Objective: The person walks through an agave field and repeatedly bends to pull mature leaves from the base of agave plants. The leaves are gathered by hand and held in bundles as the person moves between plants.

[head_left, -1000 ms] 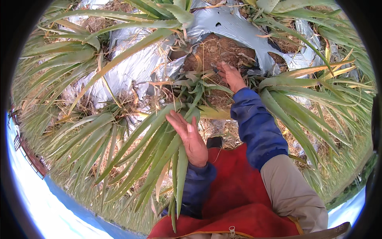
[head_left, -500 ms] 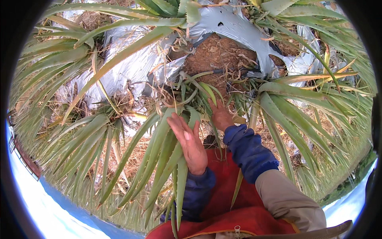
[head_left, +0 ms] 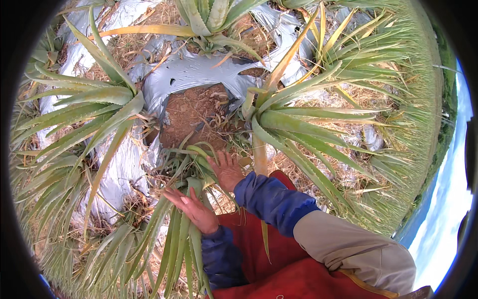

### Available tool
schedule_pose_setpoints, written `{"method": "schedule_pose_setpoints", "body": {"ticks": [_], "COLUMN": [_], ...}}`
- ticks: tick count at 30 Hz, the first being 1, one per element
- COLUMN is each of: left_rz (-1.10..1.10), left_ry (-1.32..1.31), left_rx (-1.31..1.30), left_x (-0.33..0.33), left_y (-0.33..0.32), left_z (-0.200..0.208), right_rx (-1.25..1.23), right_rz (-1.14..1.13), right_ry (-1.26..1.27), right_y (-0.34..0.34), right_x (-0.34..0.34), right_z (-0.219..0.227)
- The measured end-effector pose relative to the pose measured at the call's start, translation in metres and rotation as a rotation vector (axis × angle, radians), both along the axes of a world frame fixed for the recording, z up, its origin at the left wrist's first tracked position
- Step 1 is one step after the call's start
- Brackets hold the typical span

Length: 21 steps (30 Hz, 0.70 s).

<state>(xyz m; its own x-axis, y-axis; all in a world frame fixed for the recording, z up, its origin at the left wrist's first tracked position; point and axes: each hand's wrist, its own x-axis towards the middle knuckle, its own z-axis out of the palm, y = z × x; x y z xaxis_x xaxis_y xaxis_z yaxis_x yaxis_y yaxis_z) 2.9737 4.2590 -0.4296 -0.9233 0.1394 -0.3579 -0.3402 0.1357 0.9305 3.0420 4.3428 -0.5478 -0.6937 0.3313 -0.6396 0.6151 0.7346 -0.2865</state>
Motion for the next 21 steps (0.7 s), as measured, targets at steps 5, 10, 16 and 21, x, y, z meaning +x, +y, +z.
{"method": "schedule_pose_setpoints", "body": {"ticks": [5, 10, 16, 21], "left_rz": [-0.397, -0.834, -0.936, -1.025], "left_ry": [0.194, 0.127, 0.16, 0.181], "left_rx": [-0.215, -0.316, -0.371, -0.512], "left_x": [0.031, 0.061, 0.11, 0.151], "left_y": [0.016, -0.012, -0.057, -0.083], "left_z": [-0.013, -0.052, -0.083, -0.086], "right_rx": [-0.265, -0.416, -0.416, -0.232], "right_rz": [-0.115, -0.169, -0.222, -0.496], "right_ry": [-0.009, 0.214, 0.472, 0.266], "right_y": [0.027, 0.027, 0.052, 0.053], "right_x": [0.041, 0.092, 0.23, 0.433], "right_z": [0.033, 0.074, 0.173, 0.178]}}
